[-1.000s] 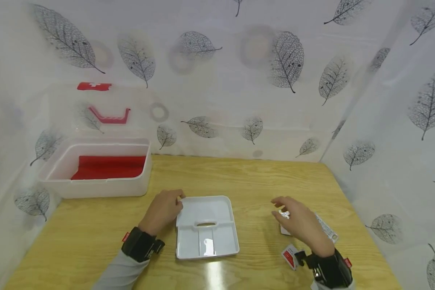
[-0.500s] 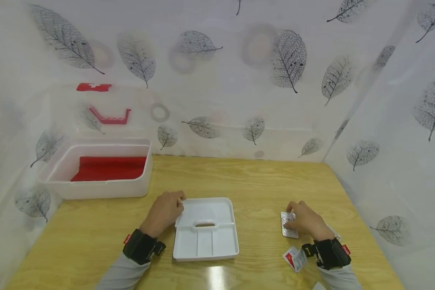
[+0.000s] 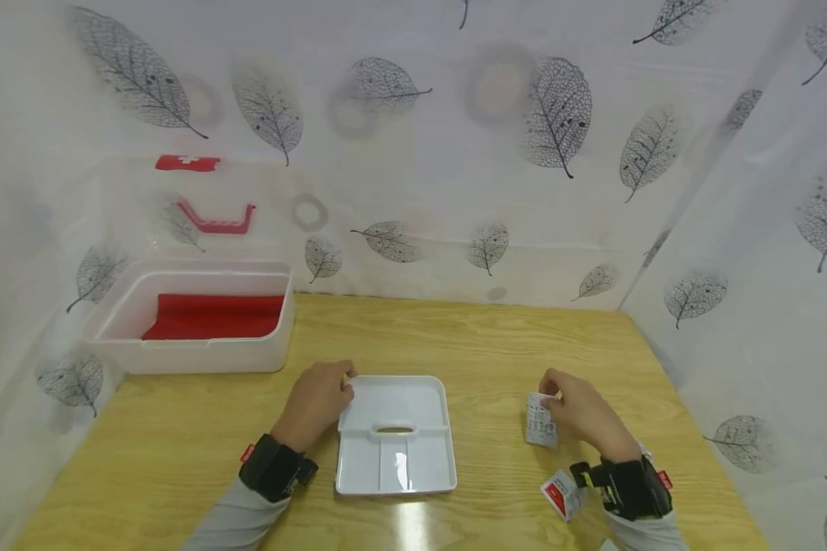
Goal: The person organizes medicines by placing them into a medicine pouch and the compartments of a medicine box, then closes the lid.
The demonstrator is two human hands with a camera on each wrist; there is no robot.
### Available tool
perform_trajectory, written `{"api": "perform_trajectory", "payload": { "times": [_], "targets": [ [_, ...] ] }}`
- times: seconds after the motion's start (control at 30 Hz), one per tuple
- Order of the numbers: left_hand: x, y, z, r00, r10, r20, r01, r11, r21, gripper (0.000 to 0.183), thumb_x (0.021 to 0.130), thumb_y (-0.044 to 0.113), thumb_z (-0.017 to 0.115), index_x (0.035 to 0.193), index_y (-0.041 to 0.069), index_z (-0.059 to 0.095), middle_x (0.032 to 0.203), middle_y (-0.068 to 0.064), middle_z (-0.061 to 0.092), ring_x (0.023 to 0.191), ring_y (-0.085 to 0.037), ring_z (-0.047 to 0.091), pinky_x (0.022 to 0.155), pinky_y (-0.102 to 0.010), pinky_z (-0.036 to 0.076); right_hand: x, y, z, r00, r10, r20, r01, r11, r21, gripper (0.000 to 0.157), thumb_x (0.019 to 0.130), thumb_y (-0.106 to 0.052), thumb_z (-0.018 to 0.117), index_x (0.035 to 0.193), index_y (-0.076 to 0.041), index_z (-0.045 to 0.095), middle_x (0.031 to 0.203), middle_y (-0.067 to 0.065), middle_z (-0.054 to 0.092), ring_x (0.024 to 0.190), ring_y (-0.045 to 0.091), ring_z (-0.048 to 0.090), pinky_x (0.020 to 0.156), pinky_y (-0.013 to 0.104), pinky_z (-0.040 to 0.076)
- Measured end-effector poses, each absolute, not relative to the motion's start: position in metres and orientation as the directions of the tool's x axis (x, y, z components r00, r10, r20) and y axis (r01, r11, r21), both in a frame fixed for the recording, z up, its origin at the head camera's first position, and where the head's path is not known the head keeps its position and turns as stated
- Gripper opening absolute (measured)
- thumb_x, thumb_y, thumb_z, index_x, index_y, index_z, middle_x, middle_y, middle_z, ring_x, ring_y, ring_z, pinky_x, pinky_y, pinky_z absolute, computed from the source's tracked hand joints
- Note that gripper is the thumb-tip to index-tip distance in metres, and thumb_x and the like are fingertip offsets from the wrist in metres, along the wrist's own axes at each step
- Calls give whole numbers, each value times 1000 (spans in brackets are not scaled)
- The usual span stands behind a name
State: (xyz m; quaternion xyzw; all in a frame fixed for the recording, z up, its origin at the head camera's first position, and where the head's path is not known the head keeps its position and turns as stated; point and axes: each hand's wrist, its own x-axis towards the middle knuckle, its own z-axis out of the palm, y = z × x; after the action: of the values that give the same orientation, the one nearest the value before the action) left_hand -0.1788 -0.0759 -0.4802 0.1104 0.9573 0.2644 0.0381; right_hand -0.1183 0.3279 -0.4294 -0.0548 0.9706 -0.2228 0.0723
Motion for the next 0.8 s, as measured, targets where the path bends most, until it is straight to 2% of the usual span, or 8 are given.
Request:
{"api": "perform_trajectory", "payload": {
  "times": [0.2,0.33,0.47,0.6,0.8],
  "targets": [
    [-180,-78,-483,-970,241,23,219,836,503,17,87,5,68,103,9,73,69,3,58,65,-15,51,60,-30,42,-110,289,-408,-976,-216,27,-192,799,-570,8,99,-6,63,105,-12,62,97,3,65,77,12,62,61,27,49],
    [-181,-79,-486,-970,242,29,224,837,499,16,88,6,69,103,10,73,70,3,59,65,-15,51,61,-30,42,-105,256,-410,-951,-308,17,-240,703,-670,8,101,-8,60,107,-12,64,95,2,66,73,9,64,60,25,54],
    [-181,-77,-489,-969,248,25,226,834,504,16,89,8,69,104,11,72,71,3,60,65,-15,52,60,-30,43,-104,229,-419,-911,-411,17,-293,619,-729,8,101,-6,60,107,-10,64,95,2,66,70,11,65,61,25,55],
    [-179,-75,-489,-968,247,29,228,835,500,16,89,7,69,104,11,72,73,2,61,64,-15,52,59,-29,42,-105,209,-429,-891,-452,46,-339,593,-731,8,98,-4,64,102,-10,66,96,2,62,70,13,64,61,24,54],
    [-177,-75,-487,-966,250,65,251,849,466,15,89,6,69,103,12,72,73,2,61,62,-14,51,56,-28,40,-103,190,-443,-904,-426,46,-359,695,-623,16,91,0,71,90,-16,68,89,-6,62,75,5,58,66,24,51]
  ]
}}
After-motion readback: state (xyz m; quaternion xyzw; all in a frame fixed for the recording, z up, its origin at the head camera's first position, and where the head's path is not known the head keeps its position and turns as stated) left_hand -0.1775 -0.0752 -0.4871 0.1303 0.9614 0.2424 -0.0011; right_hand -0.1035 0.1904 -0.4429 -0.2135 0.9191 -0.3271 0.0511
